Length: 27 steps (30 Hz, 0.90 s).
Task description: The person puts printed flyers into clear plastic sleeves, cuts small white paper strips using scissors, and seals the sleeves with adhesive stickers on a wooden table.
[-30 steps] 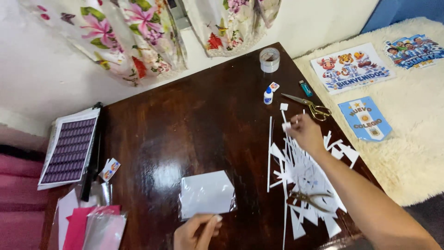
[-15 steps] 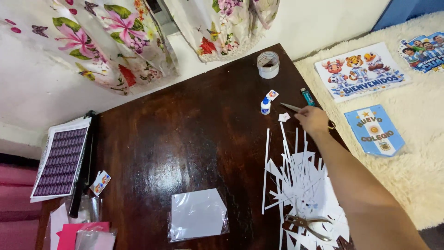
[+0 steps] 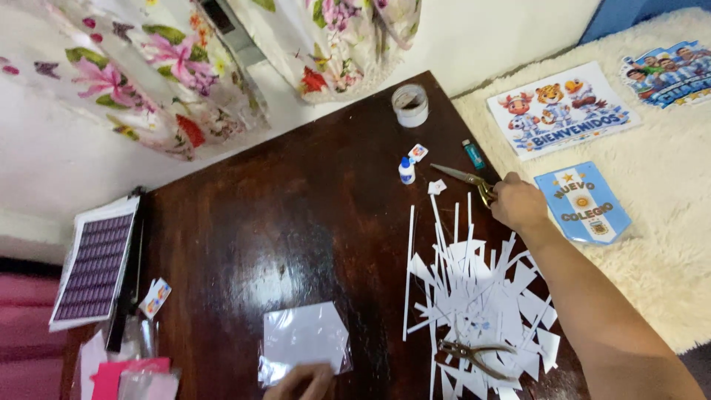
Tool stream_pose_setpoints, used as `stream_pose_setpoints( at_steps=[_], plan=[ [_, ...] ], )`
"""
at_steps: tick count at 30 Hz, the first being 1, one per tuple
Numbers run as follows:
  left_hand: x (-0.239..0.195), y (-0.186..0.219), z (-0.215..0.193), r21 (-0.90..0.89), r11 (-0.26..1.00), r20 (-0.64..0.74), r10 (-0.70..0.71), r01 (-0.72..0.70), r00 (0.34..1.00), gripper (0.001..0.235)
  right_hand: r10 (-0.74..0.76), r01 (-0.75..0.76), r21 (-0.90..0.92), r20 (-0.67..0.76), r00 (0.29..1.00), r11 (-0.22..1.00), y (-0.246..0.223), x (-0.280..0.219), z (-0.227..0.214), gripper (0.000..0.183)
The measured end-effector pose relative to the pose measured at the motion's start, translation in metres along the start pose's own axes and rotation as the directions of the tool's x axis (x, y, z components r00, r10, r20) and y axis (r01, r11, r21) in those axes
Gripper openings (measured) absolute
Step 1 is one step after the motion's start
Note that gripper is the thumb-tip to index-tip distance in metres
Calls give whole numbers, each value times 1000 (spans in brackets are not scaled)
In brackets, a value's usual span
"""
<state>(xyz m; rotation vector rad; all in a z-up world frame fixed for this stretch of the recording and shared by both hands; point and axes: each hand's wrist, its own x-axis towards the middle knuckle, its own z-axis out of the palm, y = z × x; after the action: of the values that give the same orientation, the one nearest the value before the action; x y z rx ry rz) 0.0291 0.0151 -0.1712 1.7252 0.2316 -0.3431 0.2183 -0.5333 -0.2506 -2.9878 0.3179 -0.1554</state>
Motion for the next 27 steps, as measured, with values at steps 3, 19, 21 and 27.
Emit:
stream_pose_setpoints(
  at_steps=[3,19,21,27],
  plan=[
    [11,55,65,-60,998,-54,-28,25,998,17,0,25,-159,153,988,987,9,12,21,21],
    [15,138,169,-415,899,300,-7,137,954,16,-32,-547,758,595,803,355,0,-284,-84,19],
    [11,138,183,-407,901,338,-5,151,941,13,-169,-475,852,513,842,218,-28,-326,-106,18],
    [-8,128,216,-493,842,444,28,218,896,10,-150,-356,908,393,907,221,-59,-358,-130,25]
  ],
)
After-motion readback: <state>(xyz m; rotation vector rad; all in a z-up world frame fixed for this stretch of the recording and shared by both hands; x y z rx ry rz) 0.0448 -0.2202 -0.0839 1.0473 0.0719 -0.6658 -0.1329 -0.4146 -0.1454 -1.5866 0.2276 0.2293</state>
